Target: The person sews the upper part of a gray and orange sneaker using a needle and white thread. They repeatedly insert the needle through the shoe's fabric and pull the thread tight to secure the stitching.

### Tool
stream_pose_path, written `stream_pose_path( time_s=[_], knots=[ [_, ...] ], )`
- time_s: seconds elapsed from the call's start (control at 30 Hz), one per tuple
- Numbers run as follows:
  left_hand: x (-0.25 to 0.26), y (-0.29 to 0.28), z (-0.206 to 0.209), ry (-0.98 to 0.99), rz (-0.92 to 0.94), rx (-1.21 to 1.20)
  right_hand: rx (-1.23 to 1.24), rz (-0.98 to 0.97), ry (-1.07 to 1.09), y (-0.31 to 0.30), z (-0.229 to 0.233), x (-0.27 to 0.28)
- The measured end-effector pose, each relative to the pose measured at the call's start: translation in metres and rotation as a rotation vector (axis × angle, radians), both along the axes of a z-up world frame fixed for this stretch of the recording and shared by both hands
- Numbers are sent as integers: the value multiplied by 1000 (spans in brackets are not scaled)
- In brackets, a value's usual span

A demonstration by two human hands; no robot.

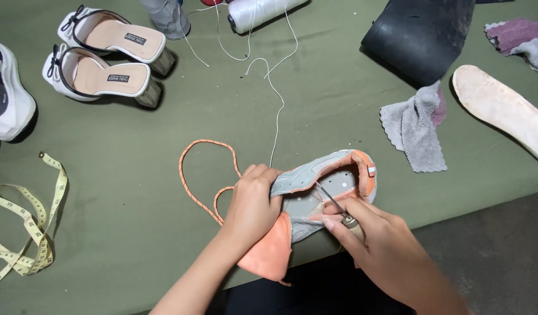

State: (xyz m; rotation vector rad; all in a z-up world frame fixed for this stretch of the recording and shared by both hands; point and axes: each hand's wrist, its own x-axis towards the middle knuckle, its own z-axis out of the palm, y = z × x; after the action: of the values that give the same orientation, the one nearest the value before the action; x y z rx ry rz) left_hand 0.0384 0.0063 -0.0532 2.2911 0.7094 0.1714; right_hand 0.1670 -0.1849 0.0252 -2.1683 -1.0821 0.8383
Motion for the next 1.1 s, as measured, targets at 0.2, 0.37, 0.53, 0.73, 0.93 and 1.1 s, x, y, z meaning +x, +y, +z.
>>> stream_pose_path(
  time_s=[0.2,0.37,0.53,0.73,0.93,1.1],
  knots=[
    [29,-38,-13,-172,159,81,-69,-108,44,-3,-3,-3],
    [28,-41,1,-198,201,-67,33,-174,-43,-12,-7,5],
    [21,-28,8,-235,130,-133,142,-256,-40,-15,-8,6],
    [19,-19,26,-59,81,-272,183,-337,105,-12,-1,0],
    [19,-24,14,-109,102,-204,194,-275,-36,-23,1,-2],
    [21,-30,9,-183,180,-165,64,-186,-84,-31,0,-2]
  ],
)
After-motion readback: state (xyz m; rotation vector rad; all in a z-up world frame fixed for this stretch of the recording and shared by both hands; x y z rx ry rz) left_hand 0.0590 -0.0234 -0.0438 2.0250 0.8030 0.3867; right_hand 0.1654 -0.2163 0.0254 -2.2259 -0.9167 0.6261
